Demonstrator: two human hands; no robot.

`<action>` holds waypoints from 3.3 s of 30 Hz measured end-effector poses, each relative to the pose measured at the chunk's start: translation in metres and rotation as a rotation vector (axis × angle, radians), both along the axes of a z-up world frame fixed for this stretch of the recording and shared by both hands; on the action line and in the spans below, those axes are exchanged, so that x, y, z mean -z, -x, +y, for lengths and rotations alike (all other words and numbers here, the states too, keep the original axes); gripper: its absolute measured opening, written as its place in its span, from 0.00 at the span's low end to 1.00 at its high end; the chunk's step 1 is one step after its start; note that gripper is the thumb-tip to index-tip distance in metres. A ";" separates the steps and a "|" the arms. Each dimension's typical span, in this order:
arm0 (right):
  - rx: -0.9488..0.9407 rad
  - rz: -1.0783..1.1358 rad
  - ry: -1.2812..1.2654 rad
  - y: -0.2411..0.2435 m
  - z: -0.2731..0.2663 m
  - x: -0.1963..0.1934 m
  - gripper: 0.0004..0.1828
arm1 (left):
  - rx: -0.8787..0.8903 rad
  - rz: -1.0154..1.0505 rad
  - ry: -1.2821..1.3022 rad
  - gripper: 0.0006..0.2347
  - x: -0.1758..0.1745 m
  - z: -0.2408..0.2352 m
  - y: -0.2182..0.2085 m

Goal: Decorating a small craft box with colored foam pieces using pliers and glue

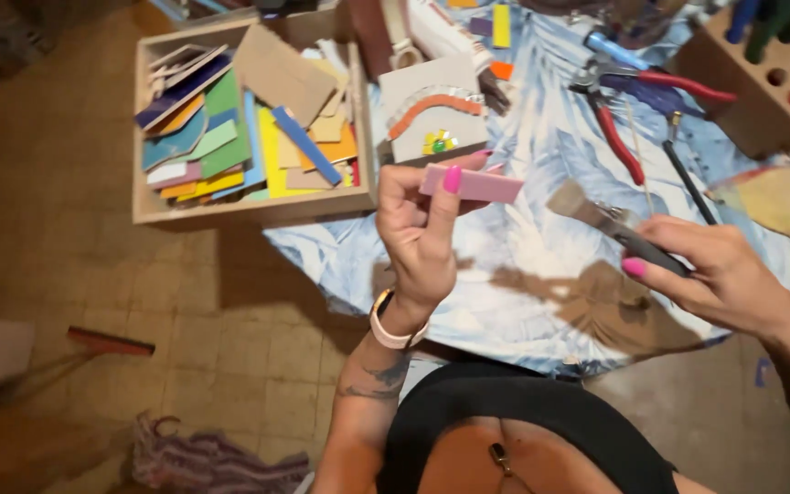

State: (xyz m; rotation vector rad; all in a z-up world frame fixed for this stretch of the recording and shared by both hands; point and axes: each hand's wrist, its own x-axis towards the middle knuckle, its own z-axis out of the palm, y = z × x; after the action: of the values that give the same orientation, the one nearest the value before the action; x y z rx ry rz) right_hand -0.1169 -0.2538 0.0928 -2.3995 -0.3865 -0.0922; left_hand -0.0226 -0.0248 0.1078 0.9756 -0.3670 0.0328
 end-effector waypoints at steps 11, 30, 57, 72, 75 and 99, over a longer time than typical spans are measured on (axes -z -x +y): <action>-0.157 0.155 -0.018 -0.006 -0.003 -0.002 0.12 | 0.045 0.083 -0.096 0.09 0.017 -0.007 0.009; -0.189 0.453 0.137 0.000 0.018 0.025 0.16 | 0.134 0.418 0.129 0.08 0.083 0.020 0.026; -0.217 0.402 0.104 -0.008 0.027 0.025 0.15 | 0.110 0.358 0.017 0.09 0.083 0.020 0.030; -0.235 0.388 0.158 -0.005 0.038 0.035 0.14 | 0.162 0.465 0.435 0.13 0.086 0.017 0.024; -0.181 0.372 0.190 -0.001 0.044 0.042 0.14 | 0.251 0.589 0.646 0.15 0.083 0.016 0.020; 0.049 0.541 0.316 -0.018 0.058 0.059 0.08 | 0.073 0.657 0.623 0.17 0.062 0.017 0.022</action>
State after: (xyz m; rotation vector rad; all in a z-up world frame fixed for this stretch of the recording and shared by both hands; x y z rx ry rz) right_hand -0.0984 -0.1955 0.0337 -2.6110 -0.0903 0.6265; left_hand -0.0444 -0.0082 0.0454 0.3155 0.2133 -0.2253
